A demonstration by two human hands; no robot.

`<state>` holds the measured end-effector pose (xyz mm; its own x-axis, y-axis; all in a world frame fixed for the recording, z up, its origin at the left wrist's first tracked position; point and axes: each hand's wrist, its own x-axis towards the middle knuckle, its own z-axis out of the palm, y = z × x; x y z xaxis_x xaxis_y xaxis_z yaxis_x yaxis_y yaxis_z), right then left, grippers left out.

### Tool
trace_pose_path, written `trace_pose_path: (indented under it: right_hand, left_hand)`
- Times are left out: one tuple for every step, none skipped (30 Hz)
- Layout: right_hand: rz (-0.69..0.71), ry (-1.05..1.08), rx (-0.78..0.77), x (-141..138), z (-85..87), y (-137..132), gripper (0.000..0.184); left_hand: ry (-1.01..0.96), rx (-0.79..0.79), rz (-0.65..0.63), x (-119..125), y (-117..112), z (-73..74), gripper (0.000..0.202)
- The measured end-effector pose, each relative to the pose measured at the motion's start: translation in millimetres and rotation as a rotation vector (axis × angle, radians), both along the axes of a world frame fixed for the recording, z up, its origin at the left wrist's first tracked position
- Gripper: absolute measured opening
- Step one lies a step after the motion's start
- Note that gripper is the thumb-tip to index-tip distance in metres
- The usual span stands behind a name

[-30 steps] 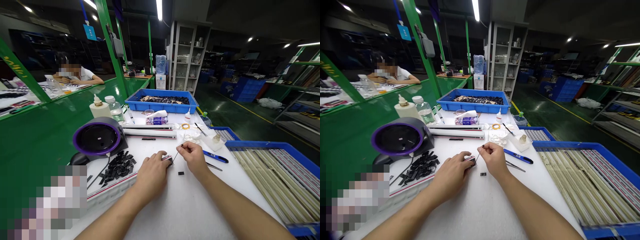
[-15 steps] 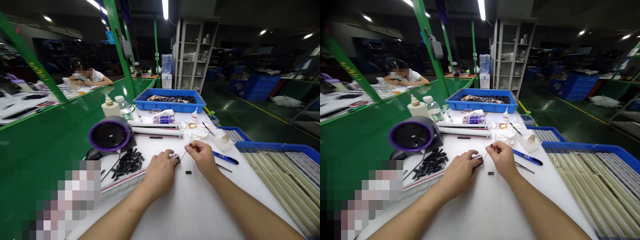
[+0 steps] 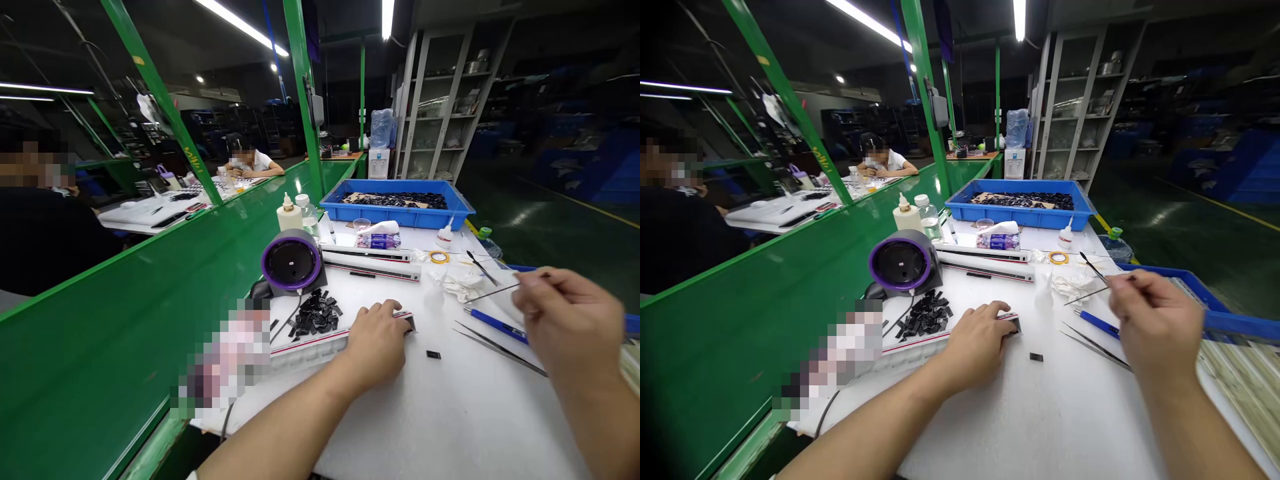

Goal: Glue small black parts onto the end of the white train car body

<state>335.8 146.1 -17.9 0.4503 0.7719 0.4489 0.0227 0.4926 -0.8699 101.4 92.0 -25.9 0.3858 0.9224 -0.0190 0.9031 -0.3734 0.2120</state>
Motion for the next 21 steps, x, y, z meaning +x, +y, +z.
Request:
trace_pose_path:
  right_hand:
    - [-0.014, 0.061, 0.034, 13, 4.1, 6, 0.03]
    - [-0.038, 0.092, 0.059, 26, 7.5, 12, 0.029]
    - [-0.103, 0.102, 0.075, 38, 10.0, 18, 0.03]
    - [-0.184, 0.071, 0.065, 48, 11.4, 22, 0.031]
    - [-0.27, 0.027, 0.039, 58, 11.6, 26, 0.033]
    - [-0.365, -0.026, 0.011, 66, 10.6, 30, 0.033]
    - [-0.43, -0.094, -0.019, 73, 8.7, 34, 0.035]
    - [-0.471, -0.173, -0.042, 79, 6.2, 37, 0.036]
    - [-0.499, -0.225, -0.038, 83, 3.8, 40, 0.037]
    - [-0.515, -0.266, -0.029, 86, 1.9, 42, 0.038]
    - [-0.53, -0.296, -0.022, 87, 0.7, 42, 0.038]
    - [-0.544, -0.313, -0.016, 86, 0.2, 42, 0.038]
    - [-0.556, -0.323, -0.014, 85, 0.2, 42, 0.038]
    - [-0.567, -0.331, -0.015, 83, 0.3, 40, 0.038]
    - [-0.577, -0.34, -0.015, 82, 0.3, 39, 0.037]
    - [-0.583, -0.354, -0.015, 82, -0.1, 39, 0.036]
    - [-0.585, -0.375, -0.019, 82, -1.1, 39, 0.035]
    - [-0.581, -0.406, -0.034, 82, -2.5, 39, 0.034]
    - [-0.574, -0.456, -0.074, 83, -4.2, 40, 0.034]
    - [-0.556, -0.518, -0.132, 83, -6.0, 41, 0.033]
    - [-0.525, -0.581, -0.199, 84, -7.4, 41, 0.032]
  left_hand:
    - [-0.01, 0.003, -0.002, 0, 1, 0.7, 0.035]
    - [-0.023, 0.007, -0.002, 0, 1, 1.9, 0.035]
    - [-0.036, 0.007, -0.001, 0, 2, 3.3, 0.034]
    - [-0.048, 0.01, 0.006, 1, 3, 4.2, 0.034]
    - [-0.049, 0.011, 0.014, 0, 5, 4.4, 0.034]
    - [-0.045, 0.011, 0.023, 0, 7, 3.6, 0.035]
    - [-0.047, 0.02, 0.032, 0, 10, 1.9, 0.037]
    - [-0.044, 0.022, 0.039, -1, 14, -0.3, 0.038]
    - [-0.042, 0.03, 0.049, -1, 17, -2.6, 0.039]
    - [-0.041, 0.036, 0.047, -1, 19, -4.4, 0.039]
    - [-0.039, 0.039, 0.043, -1, 20, -5.6, 0.039]
    - [-0.037, 0.046, 0.037, -2, 20, -6.1, 0.039]
    - [-0.036, 0.051, 0.029, -2, 19, -6.1, 0.04]
    - [-0.033, 0.055, 0.025, -2, 18, -5.7, 0.04]
    - [-0.029, 0.056, 0.026, -2, 17, -5.1, 0.04]
    - [-0.023, 0.054, 0.031, -2, 16, -4.4, 0.04]
    - [-0.017, 0.049, 0.035, -2, 16, -3.5, 0.04]
    - [-0.012, 0.041, 0.039, -1, 15, -2.5, 0.04]
    - [-0.01, 0.032, 0.043, -1, 15, -1.5, 0.04]
    - [-0.012, 0.026, 0.044, -1, 15, -0.3, 0.04]
    - [-0.018, 0.019, 0.041, -1, 15, 0.8, 0.04]
